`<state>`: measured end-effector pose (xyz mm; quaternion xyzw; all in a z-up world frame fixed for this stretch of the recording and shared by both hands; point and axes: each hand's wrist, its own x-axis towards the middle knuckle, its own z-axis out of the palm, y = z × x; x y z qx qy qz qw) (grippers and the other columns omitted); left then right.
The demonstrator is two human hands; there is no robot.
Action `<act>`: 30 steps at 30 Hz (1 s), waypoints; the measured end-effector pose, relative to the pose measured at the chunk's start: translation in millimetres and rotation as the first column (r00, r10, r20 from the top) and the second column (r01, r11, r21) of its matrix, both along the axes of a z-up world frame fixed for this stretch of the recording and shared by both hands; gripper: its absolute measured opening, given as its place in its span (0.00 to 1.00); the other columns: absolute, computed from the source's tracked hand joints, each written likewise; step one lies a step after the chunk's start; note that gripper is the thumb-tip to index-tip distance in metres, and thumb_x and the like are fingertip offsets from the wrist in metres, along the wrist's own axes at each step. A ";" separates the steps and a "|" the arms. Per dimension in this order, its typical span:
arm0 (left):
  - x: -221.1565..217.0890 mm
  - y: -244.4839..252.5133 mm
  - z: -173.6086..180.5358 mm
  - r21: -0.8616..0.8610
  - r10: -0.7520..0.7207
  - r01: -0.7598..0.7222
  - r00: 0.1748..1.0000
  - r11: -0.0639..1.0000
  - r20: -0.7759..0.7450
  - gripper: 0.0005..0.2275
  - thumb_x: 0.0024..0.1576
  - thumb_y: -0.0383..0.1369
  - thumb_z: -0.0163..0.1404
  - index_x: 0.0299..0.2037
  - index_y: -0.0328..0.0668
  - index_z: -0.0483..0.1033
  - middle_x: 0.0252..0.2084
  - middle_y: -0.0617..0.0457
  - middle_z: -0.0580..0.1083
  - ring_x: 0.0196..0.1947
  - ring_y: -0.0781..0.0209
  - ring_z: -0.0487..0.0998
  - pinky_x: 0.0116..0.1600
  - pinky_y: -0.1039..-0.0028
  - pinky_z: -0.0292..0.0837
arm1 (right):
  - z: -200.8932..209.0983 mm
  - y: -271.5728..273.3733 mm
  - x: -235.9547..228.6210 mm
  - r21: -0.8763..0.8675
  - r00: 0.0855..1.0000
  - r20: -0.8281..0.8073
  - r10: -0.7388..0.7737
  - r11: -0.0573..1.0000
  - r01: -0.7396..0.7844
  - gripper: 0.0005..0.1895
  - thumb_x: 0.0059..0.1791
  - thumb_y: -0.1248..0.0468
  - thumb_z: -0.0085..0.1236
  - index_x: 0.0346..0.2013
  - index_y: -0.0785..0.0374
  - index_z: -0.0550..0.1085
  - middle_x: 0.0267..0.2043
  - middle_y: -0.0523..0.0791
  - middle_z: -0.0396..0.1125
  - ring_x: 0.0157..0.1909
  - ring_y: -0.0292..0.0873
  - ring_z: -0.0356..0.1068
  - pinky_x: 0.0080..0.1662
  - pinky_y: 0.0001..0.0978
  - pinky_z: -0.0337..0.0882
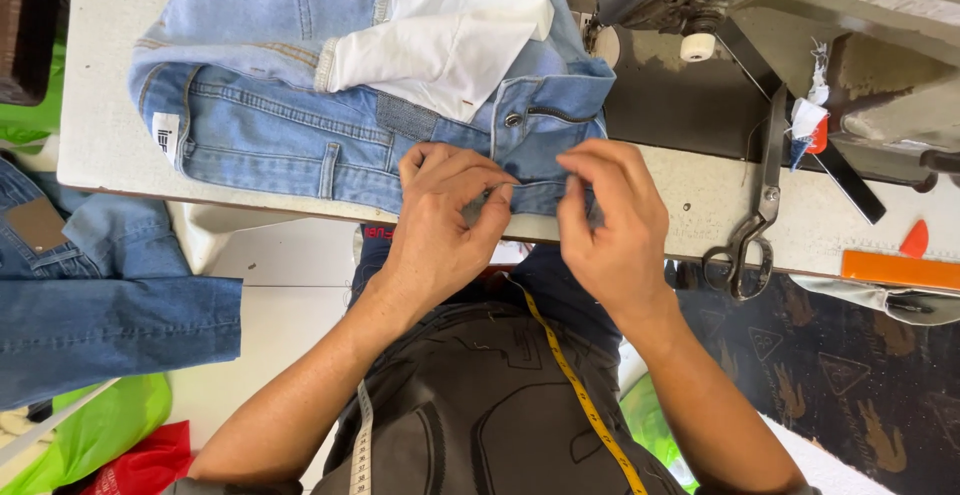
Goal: Trimming loose threads with scissors and measuring the waistband of denim jeans with a tape measure at a sewing workstation.
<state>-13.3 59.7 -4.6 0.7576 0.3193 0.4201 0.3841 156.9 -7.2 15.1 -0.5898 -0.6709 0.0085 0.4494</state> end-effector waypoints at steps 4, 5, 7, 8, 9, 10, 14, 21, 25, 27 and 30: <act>-4.0 0.5 -4.1 0.230 0.078 -0.046 0.988 0.972 -0.132 0.01 0.57 0.27 0.56 0.34 0.41 0.80 0.36 0.53 0.75 0.40 0.54 0.74 0.59 0.56 0.53 | -14.4 -18.5 -4.6 -0.066 0.981 0.193 0.033 0.998 -0.021 0.16 0.53 0.69 0.57 0.56 0.69 0.75 0.59 0.54 0.67 0.61 0.55 0.66 0.61 0.50 0.64; -6.6 2.1 -3.9 0.346 0.120 -0.041 0.970 0.938 -0.212 0.02 0.55 0.27 0.59 0.34 0.41 0.79 0.38 0.53 0.73 0.42 0.53 0.72 0.59 0.53 0.52 | -20.5 -21.6 -6.4 -0.110 0.947 0.316 0.059 0.994 -0.025 0.22 0.55 0.63 0.57 0.62 0.69 0.72 0.68 0.56 0.64 0.71 0.58 0.60 0.70 0.55 0.54; -23.1 6.8 -3.3 0.351 0.105 -0.021 0.969 0.936 -0.225 0.06 0.54 0.28 0.60 0.39 0.41 0.78 0.42 0.51 0.73 0.45 0.50 0.72 0.59 0.53 0.54 | -23.2 -29.6 -5.3 -0.144 0.933 0.352 0.070 0.989 -0.020 0.23 0.56 0.60 0.55 0.64 0.69 0.71 0.71 0.56 0.61 0.75 0.57 0.55 0.72 0.55 0.48; -31.6 8.8 -2.9 0.356 0.089 0.000 0.968 0.935 -0.236 0.10 0.54 0.29 0.62 0.44 0.40 0.77 0.47 0.49 0.72 0.47 0.48 0.72 0.60 0.53 0.55 | -24.6 -33.2 -4.6 -0.177 0.917 0.389 0.081 0.984 -0.012 0.25 0.57 0.57 0.53 0.66 0.69 0.69 0.74 0.56 0.58 0.78 0.55 0.51 0.74 0.54 0.41; -43.1 13.8 -1.7 0.357 0.093 0.000 0.966 0.934 -0.243 0.10 0.54 0.29 0.62 0.44 0.40 0.77 0.47 0.49 0.72 0.47 0.48 0.72 0.60 0.53 0.55 | -22.2 -33.2 -5.0 -0.175 0.920 0.383 0.083 0.984 -0.016 0.25 0.57 0.57 0.53 0.66 0.69 0.69 0.74 0.56 0.58 0.78 0.55 0.51 0.74 0.54 0.41; -54.5 18.8 -0.5 0.375 0.073 0.025 0.967 0.927 -0.244 0.09 0.57 0.27 0.59 0.46 0.37 0.77 0.49 0.45 0.72 0.49 0.44 0.73 0.59 0.53 0.59 | -20.1 -33.2 -5.5 -0.180 0.935 0.341 0.095 0.983 -0.034 0.27 0.58 0.55 0.52 0.67 0.69 0.68 0.75 0.56 0.57 0.78 0.56 0.48 0.74 0.56 0.37; -87.1 38.0 -15.8 0.472 0.135 0.033 0.939 0.881 -0.317 0.10 0.64 0.30 0.52 0.53 0.37 0.79 0.59 0.44 0.74 0.61 0.43 0.75 0.68 0.53 0.60 | -28.2 -30.3 -4.6 -0.280 0.935 0.317 0.160 0.958 -0.069 0.33 0.57 0.49 0.50 0.70 0.67 0.65 0.79 0.56 0.48 0.80 0.57 0.42 0.75 0.58 0.36; -108.7 37.2 2.7 0.471 0.299 0.058 0.703 0.880 -0.645 0.24 0.71 0.46 0.38 0.70 0.37 0.67 0.73 0.41 0.64 0.74 0.37 0.59 0.72 0.38 0.51 | -7.3 -26.2 -3.2 -0.402 0.844 0.495 0.207 0.916 0.011 0.36 0.56 0.45 0.49 0.72 0.66 0.63 0.78 0.54 0.52 0.79 0.59 0.48 0.74 0.63 0.51; -114.6 46.9 10.7 0.446 0.165 0.052 0.885 0.894 -0.435 0.10 0.68 0.30 0.48 0.53 0.30 0.75 0.59 0.39 0.70 0.58 0.38 0.67 0.59 0.46 0.56 | 13.2 -1.6 -13.2 -0.251 0.913 0.320 0.255 0.951 -0.178 0.20 0.57 0.61 0.50 0.58 0.74 0.73 0.64 0.58 0.66 0.65 0.61 0.65 0.66 0.60 0.61; -118.2 54.6 13.4 0.486 0.145 0.056 0.919 0.872 -0.366 0.04 0.67 0.24 0.50 0.46 0.30 0.77 0.48 0.42 0.74 0.44 0.42 0.73 0.45 0.57 0.63 | 22.3 14.6 -22.8 -0.169 0.905 0.239 0.352 0.933 -0.319 0.13 0.57 0.70 0.51 0.52 0.78 0.74 0.58 0.59 0.69 0.56 0.61 0.71 0.60 0.54 0.72; -123.0 69.1 12.3 0.504 0.159 0.027 0.933 0.864 -0.322 0.03 0.66 0.20 0.51 0.43 0.25 0.77 0.43 0.40 0.72 0.37 0.43 0.69 0.43 0.57 0.67 | 23.8 40.0 -34.9 -0.105 0.865 0.214 0.453 0.891 -0.441 0.09 0.56 0.74 0.52 0.48 0.79 0.75 0.54 0.58 0.71 0.51 0.60 0.71 0.56 0.48 0.75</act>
